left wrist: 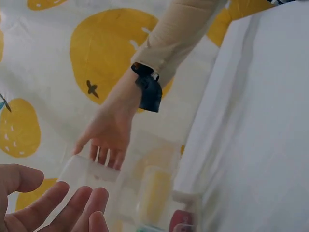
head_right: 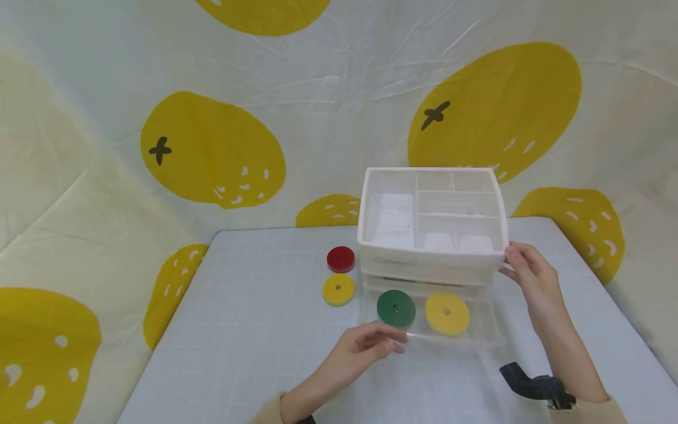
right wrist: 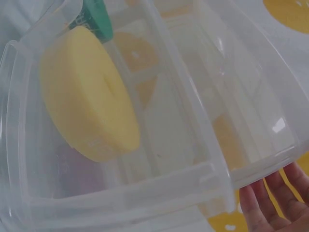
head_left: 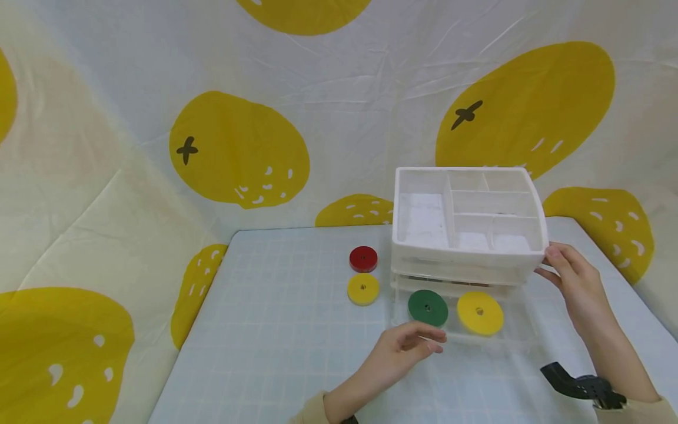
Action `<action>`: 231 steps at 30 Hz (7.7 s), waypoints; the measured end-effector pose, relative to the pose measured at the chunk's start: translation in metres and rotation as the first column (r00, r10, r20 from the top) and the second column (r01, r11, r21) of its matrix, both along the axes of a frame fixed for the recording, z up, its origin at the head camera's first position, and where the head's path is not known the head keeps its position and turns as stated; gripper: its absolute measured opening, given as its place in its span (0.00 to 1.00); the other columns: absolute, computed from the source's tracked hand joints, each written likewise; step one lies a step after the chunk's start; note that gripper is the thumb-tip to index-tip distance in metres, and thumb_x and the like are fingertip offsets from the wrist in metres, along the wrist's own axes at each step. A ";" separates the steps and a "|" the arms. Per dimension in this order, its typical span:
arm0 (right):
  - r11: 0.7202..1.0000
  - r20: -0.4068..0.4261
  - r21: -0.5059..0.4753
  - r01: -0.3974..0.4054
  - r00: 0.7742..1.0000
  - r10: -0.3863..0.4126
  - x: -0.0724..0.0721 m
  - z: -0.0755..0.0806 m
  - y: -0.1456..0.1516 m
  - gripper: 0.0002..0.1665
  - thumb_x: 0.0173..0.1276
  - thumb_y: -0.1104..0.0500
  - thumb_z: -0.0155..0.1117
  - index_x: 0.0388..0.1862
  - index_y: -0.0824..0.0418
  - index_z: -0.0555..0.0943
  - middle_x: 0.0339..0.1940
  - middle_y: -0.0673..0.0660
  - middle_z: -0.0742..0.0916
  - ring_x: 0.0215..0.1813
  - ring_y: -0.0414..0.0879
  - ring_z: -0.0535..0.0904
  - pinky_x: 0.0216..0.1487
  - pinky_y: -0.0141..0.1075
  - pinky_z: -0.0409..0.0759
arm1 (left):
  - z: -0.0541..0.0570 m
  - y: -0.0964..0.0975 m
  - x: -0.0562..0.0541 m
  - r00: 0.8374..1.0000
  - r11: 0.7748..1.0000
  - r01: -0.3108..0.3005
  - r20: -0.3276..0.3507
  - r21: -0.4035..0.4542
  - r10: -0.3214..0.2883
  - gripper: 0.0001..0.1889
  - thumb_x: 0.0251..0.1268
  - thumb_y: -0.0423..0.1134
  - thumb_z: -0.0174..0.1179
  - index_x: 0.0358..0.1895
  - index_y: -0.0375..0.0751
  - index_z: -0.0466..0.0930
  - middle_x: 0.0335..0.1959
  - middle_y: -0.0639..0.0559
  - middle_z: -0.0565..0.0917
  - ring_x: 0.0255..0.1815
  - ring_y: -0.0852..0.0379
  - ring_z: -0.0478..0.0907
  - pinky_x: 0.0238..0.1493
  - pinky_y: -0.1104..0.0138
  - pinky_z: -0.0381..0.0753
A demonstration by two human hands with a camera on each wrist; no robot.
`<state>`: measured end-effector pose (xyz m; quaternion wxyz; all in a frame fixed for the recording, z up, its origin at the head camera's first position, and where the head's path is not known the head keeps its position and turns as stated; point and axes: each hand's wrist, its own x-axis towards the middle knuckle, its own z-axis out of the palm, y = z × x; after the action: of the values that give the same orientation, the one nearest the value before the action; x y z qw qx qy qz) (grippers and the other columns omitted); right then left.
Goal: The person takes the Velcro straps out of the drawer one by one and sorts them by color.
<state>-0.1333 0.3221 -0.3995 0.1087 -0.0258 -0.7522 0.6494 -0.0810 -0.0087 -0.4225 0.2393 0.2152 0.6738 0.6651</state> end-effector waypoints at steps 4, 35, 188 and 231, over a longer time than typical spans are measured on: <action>1.000 -0.007 -0.014 0.002 1.000 -0.002 0.000 0.000 -0.001 0.13 0.75 0.50 0.49 0.55 0.46 0.74 0.51 0.35 0.77 0.49 0.26 0.72 0.43 0.11 0.73 | 0.010 -0.005 -0.011 0.995 0.999 -0.001 -0.101 -0.053 -0.005 0.14 0.71 0.43 0.54 0.55 0.46 0.78 0.54 0.46 0.83 0.48 0.66 0.82 0.49 0.76 0.79; 1.000 -0.019 -0.018 -0.018 1.000 0.018 0.000 -0.001 0.001 0.14 0.75 0.51 0.50 0.56 0.47 0.74 0.51 0.36 0.77 0.49 0.25 0.74 0.43 0.12 0.74 | 0.030 0.013 -0.103 0.359 0.612 0.002 -0.571 -0.791 -0.738 0.27 0.66 0.50 0.59 0.68 0.57 0.68 0.67 0.58 0.72 0.66 0.62 0.68 0.65 0.75 0.68; 1.000 -0.021 -0.028 0.003 1.000 -0.003 0.002 0.000 -0.002 0.12 0.75 0.50 0.50 0.54 0.46 0.74 0.49 0.37 0.77 0.49 0.27 0.72 0.43 0.11 0.73 | -0.088 -0.082 -0.049 0.765 0.621 -0.467 -0.640 -0.630 -0.075 0.30 0.50 0.50 0.72 0.59 0.54 0.76 0.62 0.54 0.73 0.56 0.55 0.68 0.53 0.61 0.78; 1.000 0.000 0.016 0.006 1.000 -0.006 0.000 0.000 -0.001 0.14 0.74 0.48 0.50 0.56 0.46 0.73 0.50 0.35 0.76 0.49 0.26 0.73 0.43 0.11 0.73 | 0.012 -0.047 -0.054 0.431 0.818 -0.519 -0.903 -0.246 0.002 0.16 0.63 0.41 0.63 0.54 0.47 0.80 0.50 0.56 0.84 0.51 0.60 0.80 0.51 0.70 0.81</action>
<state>-0.1329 0.3208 -0.3996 0.1107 -0.0272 -0.7572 0.6431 -0.1355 -0.0558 -0.4102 -0.2024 0.3420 0.8691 0.2944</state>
